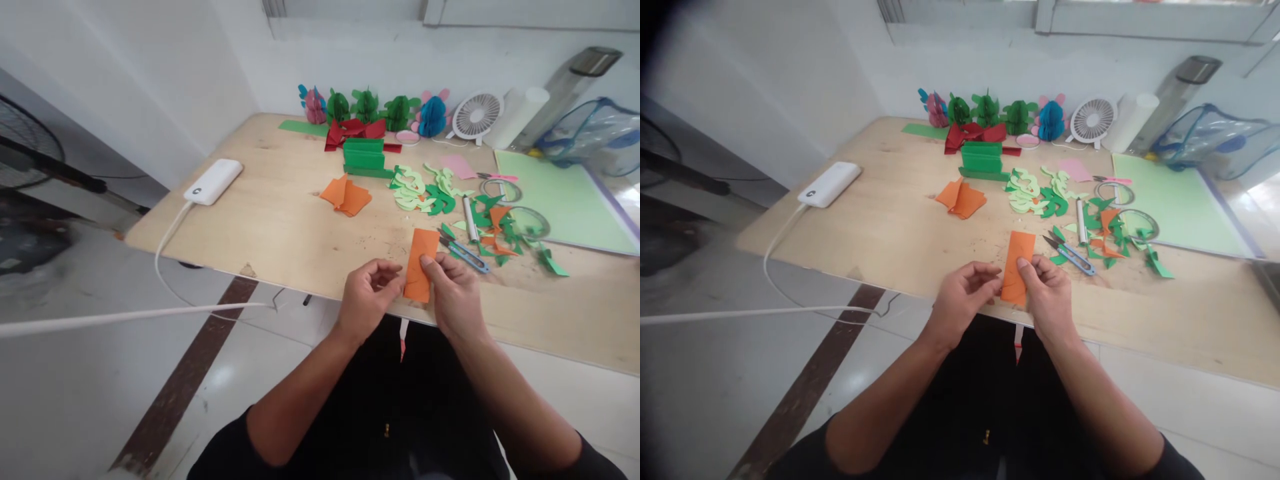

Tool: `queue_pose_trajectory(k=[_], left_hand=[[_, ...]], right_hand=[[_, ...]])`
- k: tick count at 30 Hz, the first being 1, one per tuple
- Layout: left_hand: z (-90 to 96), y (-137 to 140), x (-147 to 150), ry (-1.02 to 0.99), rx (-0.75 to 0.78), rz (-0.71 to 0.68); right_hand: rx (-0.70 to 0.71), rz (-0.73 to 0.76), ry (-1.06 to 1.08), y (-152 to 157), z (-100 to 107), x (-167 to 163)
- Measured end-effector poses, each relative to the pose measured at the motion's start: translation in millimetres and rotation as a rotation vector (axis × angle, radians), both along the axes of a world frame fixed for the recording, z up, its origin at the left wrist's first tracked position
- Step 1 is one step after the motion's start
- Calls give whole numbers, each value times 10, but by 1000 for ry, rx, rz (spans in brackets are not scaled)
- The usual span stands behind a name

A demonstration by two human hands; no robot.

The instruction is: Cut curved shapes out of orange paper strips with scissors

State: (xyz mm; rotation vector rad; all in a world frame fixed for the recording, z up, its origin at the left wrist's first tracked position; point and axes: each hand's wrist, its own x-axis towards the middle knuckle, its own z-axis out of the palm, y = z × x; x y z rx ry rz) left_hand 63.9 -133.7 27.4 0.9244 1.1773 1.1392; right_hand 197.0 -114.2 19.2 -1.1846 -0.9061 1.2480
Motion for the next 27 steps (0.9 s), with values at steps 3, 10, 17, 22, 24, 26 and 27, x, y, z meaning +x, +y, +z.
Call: queue_pose_trajectory(k=[3,10,17,22,24,26,27], left_hand=[[-26,-151,17,121,90,-5],[-37,-258,64,233,229,-1],[-15,-251,65,216,209,21],[-30,-262,57,195,183,-6],[-38,-263,54,170,165,-6],[-47,-261,52,131,139,-6],[-53,-259,51,107,123,-5]], right_hand=[[10,-25,-7,0,-8,4],[-17,2,4,-13,9,-13],[-5,12,-19,-14,7,-16],[-12,-1,-10,-20,1,-21],[-1,-4,-11,-19,-2,-21],[4,1,-21,-17,-5,-21],[5,4,-28,-16,-6,-22]])
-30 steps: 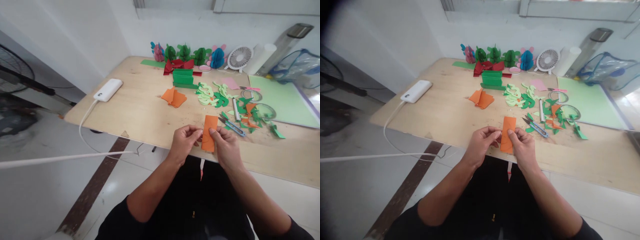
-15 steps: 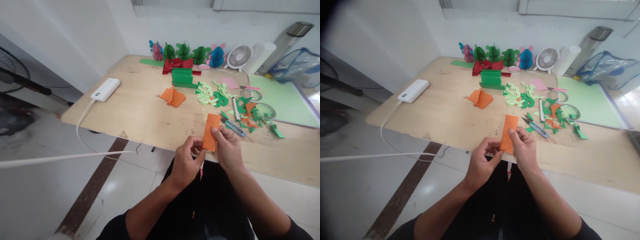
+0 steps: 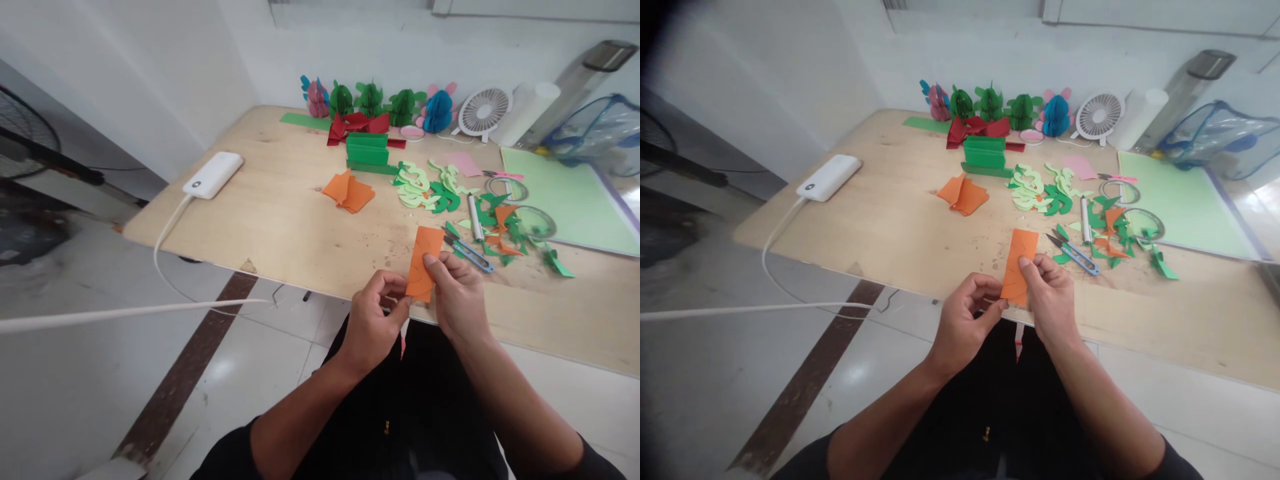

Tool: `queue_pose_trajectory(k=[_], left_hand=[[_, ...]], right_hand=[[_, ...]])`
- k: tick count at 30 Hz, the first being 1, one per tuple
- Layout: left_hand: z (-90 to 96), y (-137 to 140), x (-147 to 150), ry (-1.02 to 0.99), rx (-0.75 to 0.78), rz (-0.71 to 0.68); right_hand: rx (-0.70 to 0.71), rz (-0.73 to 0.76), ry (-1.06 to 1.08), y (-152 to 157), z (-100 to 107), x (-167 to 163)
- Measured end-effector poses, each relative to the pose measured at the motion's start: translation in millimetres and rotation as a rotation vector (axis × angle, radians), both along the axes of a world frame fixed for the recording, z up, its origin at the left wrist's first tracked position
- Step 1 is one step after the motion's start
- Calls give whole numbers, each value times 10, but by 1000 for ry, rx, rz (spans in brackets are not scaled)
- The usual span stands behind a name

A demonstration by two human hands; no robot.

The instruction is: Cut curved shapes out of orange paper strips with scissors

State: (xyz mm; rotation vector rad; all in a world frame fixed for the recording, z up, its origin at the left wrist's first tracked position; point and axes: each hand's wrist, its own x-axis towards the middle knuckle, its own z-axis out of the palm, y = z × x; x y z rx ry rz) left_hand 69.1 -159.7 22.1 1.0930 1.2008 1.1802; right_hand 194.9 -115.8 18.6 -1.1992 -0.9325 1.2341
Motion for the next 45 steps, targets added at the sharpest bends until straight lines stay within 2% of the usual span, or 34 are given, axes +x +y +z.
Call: queue_pose_trajectory(k=[6,19,45], left_hand=[[-20,9,-3,-121,-86,-14],[19,12,-6,-247,-130,-20],[10,-1,3,-266,-119,-7]], right_hand=[[3,-6,37,-6,9,-17],[-5,10,80,-25,43,-30],[56,-25,134,-56,-24,-59]])
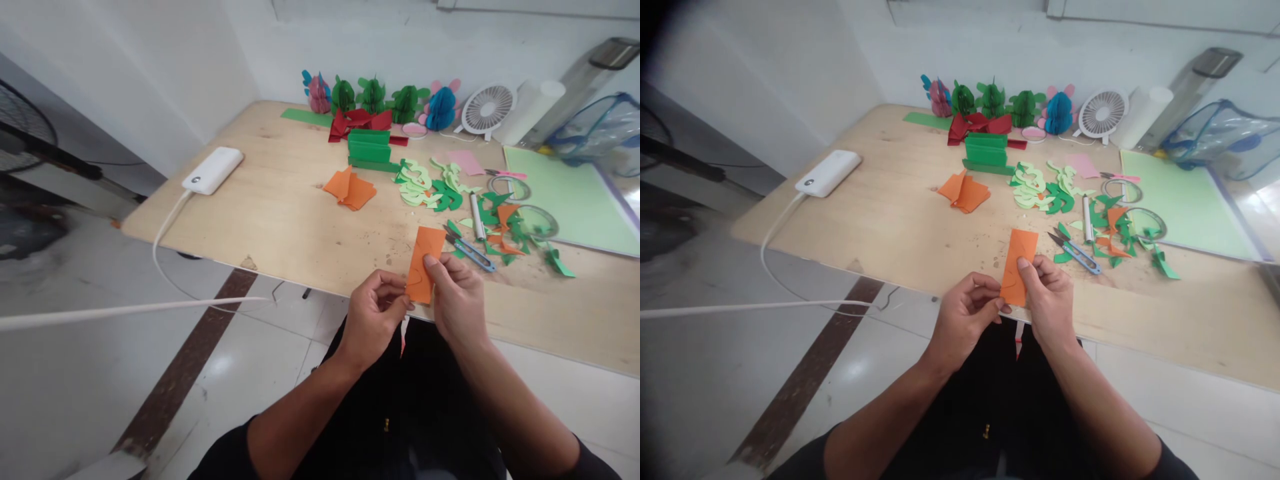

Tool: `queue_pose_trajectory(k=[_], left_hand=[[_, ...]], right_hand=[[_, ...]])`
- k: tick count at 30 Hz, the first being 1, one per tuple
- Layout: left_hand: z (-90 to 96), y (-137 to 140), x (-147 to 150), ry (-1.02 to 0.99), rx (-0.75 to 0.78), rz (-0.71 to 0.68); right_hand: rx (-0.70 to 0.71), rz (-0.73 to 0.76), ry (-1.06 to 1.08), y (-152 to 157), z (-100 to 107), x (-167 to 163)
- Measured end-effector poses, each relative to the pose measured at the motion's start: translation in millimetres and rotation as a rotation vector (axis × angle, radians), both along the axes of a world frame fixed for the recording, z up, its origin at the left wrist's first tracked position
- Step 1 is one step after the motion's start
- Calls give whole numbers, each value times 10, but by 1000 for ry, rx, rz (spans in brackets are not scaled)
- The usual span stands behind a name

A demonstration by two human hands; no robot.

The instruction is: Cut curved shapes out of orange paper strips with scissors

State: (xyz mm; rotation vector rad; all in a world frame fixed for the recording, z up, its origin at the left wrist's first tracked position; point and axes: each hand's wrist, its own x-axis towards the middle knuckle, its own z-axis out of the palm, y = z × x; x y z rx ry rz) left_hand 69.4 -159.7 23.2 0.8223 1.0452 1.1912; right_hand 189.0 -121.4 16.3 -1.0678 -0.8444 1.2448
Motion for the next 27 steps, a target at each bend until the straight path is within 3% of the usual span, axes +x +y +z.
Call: queue_pose_trajectory(k=[19,27], left_hand=[[39,-7,4,89,-44,-13],[17,-11,28,127,-49,-11]], right_hand=[[17,-35,-54,-10,-51,-13],[66,-89,-219,-46,-59,-21]])
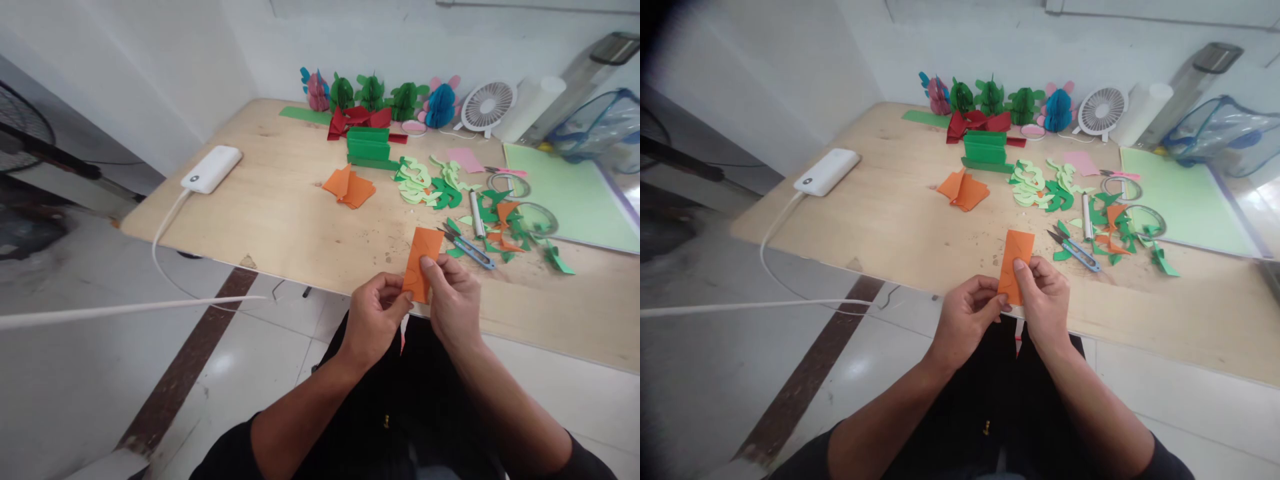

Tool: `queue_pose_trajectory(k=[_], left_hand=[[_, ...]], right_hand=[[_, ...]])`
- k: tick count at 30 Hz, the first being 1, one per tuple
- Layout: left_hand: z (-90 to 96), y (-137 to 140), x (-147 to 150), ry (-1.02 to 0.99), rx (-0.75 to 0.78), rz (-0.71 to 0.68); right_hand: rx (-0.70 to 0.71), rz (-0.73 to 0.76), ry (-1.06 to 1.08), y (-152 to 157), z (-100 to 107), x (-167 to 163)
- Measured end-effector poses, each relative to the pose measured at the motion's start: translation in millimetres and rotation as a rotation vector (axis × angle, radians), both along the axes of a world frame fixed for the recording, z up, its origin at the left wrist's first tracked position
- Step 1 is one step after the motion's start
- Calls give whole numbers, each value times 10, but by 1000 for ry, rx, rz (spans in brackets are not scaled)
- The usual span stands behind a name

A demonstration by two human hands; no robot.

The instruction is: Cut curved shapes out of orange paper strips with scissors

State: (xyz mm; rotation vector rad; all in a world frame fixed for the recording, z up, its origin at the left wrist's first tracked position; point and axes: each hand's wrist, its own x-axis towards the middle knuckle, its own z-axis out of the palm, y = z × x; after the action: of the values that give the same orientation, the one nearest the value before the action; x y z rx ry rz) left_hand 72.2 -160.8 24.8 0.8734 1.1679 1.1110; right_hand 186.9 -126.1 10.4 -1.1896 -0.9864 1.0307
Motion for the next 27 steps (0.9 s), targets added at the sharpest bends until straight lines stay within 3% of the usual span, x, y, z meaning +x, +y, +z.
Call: queue_pose_trajectory(k=[14,21,27], left_hand=[[-26,-7,-25,96,8,-33],[-38,8,-66,150,12,-88],[-10,49,-93,23,-85,-134]], right_hand=[[73,-57,-296,-71,-33,8],[66,-54,-262,-58,-55,9],[16,-11,-91,-39,-40,6]])
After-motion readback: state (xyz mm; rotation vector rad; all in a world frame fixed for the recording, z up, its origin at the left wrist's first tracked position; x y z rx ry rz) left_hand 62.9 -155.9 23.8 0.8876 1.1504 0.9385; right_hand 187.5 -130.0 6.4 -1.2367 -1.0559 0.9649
